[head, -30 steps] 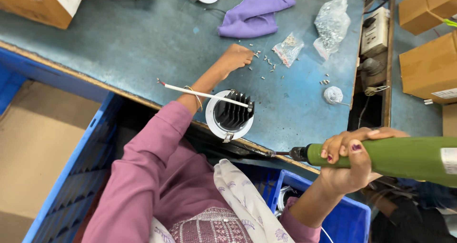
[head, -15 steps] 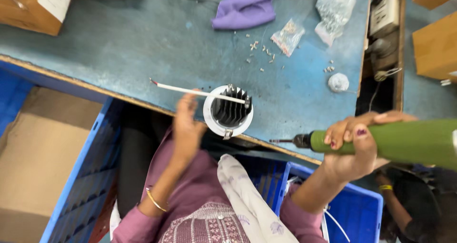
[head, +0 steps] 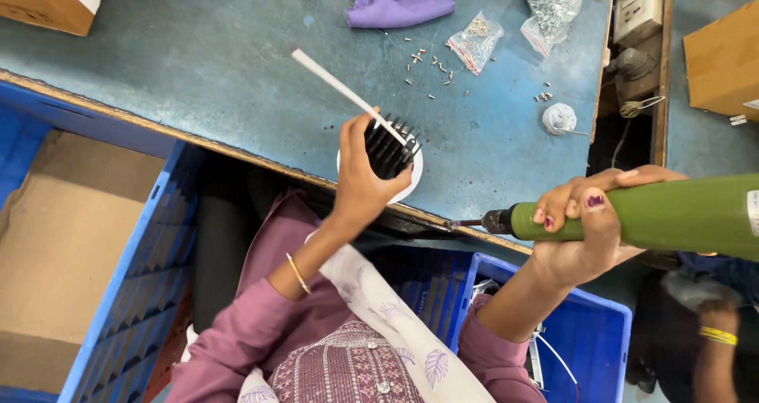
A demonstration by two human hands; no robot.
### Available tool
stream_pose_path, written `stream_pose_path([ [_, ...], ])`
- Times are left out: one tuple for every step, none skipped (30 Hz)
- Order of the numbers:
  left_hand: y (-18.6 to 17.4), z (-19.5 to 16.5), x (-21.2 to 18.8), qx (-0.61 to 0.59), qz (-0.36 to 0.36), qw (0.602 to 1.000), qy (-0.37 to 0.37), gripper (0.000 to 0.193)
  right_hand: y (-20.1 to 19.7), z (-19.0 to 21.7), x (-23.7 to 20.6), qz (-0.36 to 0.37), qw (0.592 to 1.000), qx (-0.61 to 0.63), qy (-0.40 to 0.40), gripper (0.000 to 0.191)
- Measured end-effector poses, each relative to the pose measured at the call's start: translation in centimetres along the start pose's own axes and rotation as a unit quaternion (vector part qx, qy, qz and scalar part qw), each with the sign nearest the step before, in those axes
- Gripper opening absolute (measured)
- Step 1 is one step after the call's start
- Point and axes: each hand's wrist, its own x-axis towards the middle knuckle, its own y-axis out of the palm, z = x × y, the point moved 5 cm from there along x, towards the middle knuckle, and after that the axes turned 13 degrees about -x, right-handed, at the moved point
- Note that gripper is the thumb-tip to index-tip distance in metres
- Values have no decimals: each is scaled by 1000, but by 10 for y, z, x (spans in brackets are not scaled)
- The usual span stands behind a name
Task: The person wipes a black LED downlight housing with a purple cloth, then uses a green electric screwdriver to drive screws and fasten the housing to a white trim ring, arranging wires and picking up small screws from the table while assembling several downlight units one after another.
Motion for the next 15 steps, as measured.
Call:
stream_pose_path([
  [-4, 0, 7, -21, 24, 999, -4, 88, -3, 0, -1, -3, 1000, 5, 3, 28],
  [-7, 0, 15, -28, 58, 998, -1, 86, -6, -1, -1, -9, 1000, 10, 9, 29],
  [-10, -1, 24, -36, 92, 995, 3, 85, -8, -1, -2, -9, 1000, 13, 11, 28],
  [-12, -3, 32, -44, 125, 991, 6, 85, -9, -1, -2, -10, 1000, 15, 13, 28],
  [-13, -2, 39, -57, 167, 984, -8, 83, -9, -1, -3, -5, 1000, 17, 10, 28],
  [-14, -2, 46, -70, 209, 975, -21, 81, -9, -1, -4, -3, 1000, 17, 9, 28],
  [-13, -1, 51, -83, 249, 964, -36, 79, -9, -1, -4, -1, 1000, 17, 8, 28],
  [-11, -1, 59, -91, 280, 956, -21, 79, -8, -1, -5, -3, 1000, 16, 9, 28],
  [-9, -1, 67, -100, 310, 945, -7, 79, -8, -2, -5, -2, 1000, 15, 11, 28],
  [-7, 0, 75, -109, 339, 934, 7, 78, -6, -2, -6, -1, 1000, 13, 12, 28],
  [-5, 6, 82, -131, 383, 914, -30, 76, -5, -2, -6, 2, 1000, 13, 13, 28],
  [-4, 11, 89, -152, 425, 890, -66, 73, -3, -2, -6, 6, 1000, 12, 13, 28],
  [-2, 16, 94, -173, 464, 863, -101, 71, -1, -2, -5, 10, 1000, 12, 12, 28],
  [-1, 17, 99, -186, 491, 846, -93, 71, 1, -1, -5, 13, 1000, 10, 11, 28],
  [0, 18, 103, -200, 517, 828, -86, 72, 4, 0, -4, 16, 1000, 13, 11, 28],
])
